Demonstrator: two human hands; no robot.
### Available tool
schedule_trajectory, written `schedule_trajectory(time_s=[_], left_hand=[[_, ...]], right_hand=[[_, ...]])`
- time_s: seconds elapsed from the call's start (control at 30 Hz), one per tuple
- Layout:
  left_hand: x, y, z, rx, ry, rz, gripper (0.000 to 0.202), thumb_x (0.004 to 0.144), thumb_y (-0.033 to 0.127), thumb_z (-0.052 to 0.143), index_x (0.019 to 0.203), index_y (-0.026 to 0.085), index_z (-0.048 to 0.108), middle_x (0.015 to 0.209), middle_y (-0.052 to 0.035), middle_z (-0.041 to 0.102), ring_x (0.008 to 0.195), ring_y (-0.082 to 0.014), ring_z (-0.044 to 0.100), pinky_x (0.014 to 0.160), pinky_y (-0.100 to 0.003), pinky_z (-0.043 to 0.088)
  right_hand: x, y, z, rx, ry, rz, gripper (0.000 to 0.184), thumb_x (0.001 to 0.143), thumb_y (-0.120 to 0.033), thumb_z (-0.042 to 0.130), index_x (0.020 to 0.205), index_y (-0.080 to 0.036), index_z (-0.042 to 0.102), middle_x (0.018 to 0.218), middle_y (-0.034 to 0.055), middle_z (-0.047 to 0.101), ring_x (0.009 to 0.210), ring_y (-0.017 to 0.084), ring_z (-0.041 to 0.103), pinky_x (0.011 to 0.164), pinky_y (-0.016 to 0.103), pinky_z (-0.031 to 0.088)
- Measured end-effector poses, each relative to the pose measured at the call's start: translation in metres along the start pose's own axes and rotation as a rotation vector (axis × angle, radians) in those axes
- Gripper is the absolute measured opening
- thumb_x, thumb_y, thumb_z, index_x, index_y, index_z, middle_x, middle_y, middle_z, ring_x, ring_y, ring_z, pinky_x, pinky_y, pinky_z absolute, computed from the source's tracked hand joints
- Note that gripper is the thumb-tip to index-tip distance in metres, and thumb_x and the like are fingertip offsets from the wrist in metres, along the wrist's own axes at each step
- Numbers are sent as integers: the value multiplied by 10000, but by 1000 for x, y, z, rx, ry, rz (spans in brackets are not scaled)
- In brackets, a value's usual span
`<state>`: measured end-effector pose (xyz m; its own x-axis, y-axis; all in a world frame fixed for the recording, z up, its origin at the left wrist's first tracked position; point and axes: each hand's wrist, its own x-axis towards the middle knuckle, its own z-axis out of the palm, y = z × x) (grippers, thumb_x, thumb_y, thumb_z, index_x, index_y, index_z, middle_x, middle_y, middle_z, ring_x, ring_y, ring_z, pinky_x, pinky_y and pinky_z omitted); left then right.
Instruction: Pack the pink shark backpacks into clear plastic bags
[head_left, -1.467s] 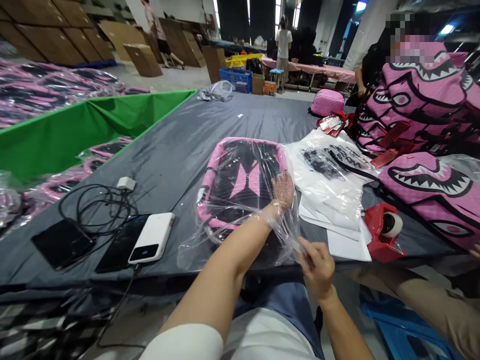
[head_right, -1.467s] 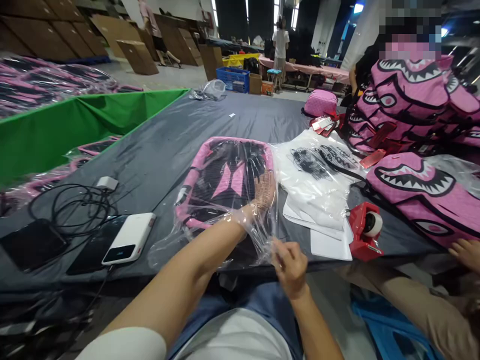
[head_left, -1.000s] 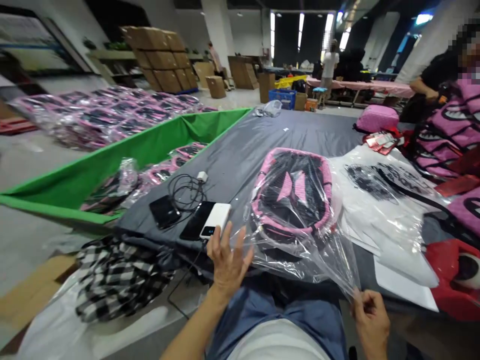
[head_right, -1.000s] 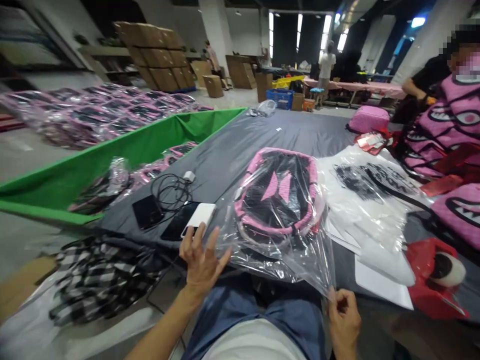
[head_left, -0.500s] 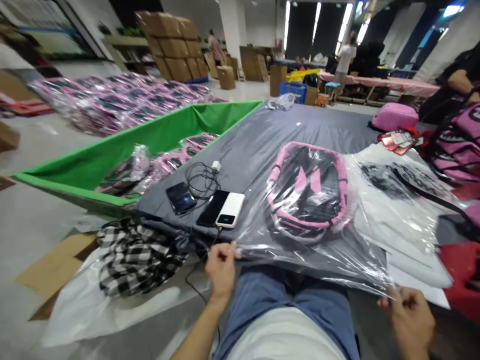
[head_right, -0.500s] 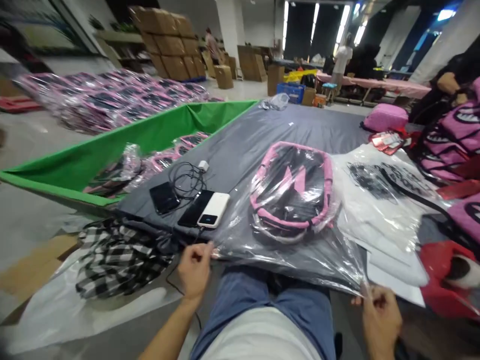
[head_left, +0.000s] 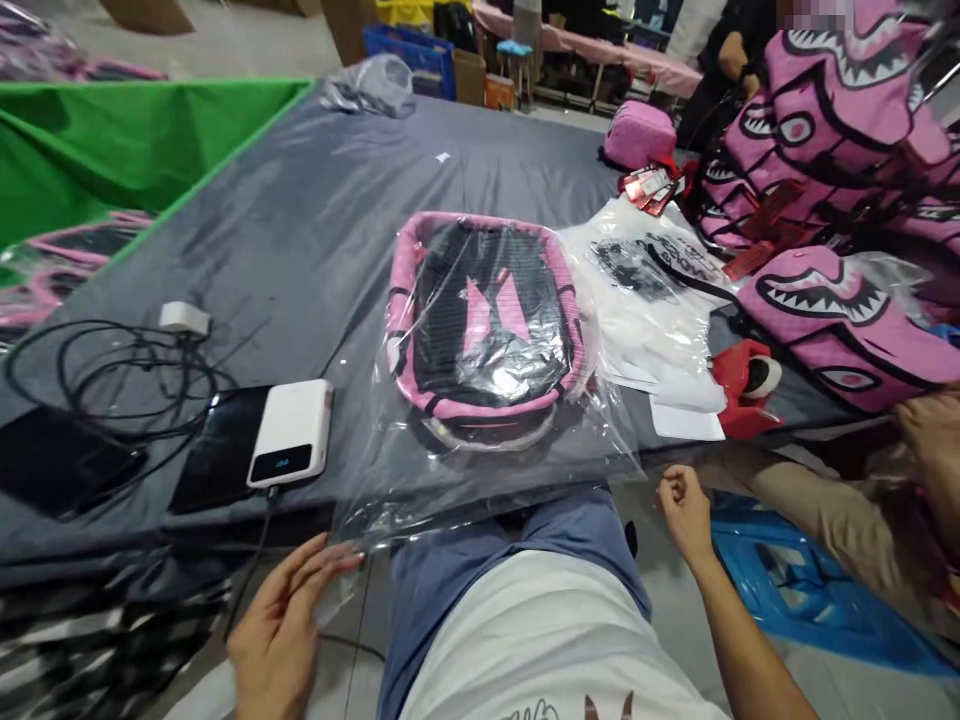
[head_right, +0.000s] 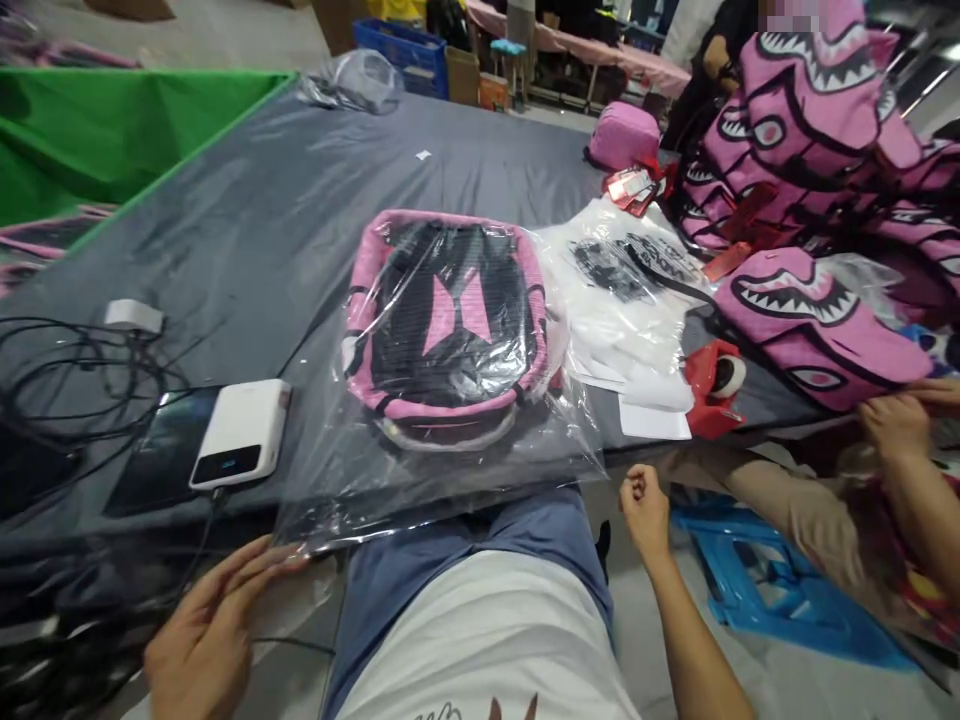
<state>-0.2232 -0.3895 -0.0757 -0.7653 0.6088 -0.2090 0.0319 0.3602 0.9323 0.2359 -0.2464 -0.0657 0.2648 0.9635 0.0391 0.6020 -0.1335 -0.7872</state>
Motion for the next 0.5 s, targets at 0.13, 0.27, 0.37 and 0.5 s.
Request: schedule_trajectory(time_s=[0.13,0.27,0.37,0.5], left_hand=[[29,12,-8,-104,-29,10,517,670,567,700,1035,201,694,994,-71,779,897,-254,739,835,-384,616],[55,36,18,25,-163,-23,635,676,734,636,948,164,709,873,-93,781,762,-242,731,699,-359,613],[57,50,40,63,-259,27,654,693,797,565,834,167,668,704,-79,741,603,-230,686,537,-325,555],[49,53,59,142,-259,156,614,898,694,318,823,171,631,660,-44,691,550,-180,643,494,-272,485]], right_hand=[[20,-21,-3,6,-16,-40,444,867,-618,523,1023,-203,541,785,34,672,634,195,660,578,309,519],[43,-54,23,-376,-58,-232,468,923,-654,477,942,-211,626,867,62,674,751,212,639,602,291,411],[47,-58,45,-606,-6,-293,510,940,-676,444,895,-204,632,857,90,657,765,242,612,576,303,325],[49,-41,58,-631,97,-382,537,988,-626,304,807,-211,593,799,123,629,760,269,578,583,339,304]])
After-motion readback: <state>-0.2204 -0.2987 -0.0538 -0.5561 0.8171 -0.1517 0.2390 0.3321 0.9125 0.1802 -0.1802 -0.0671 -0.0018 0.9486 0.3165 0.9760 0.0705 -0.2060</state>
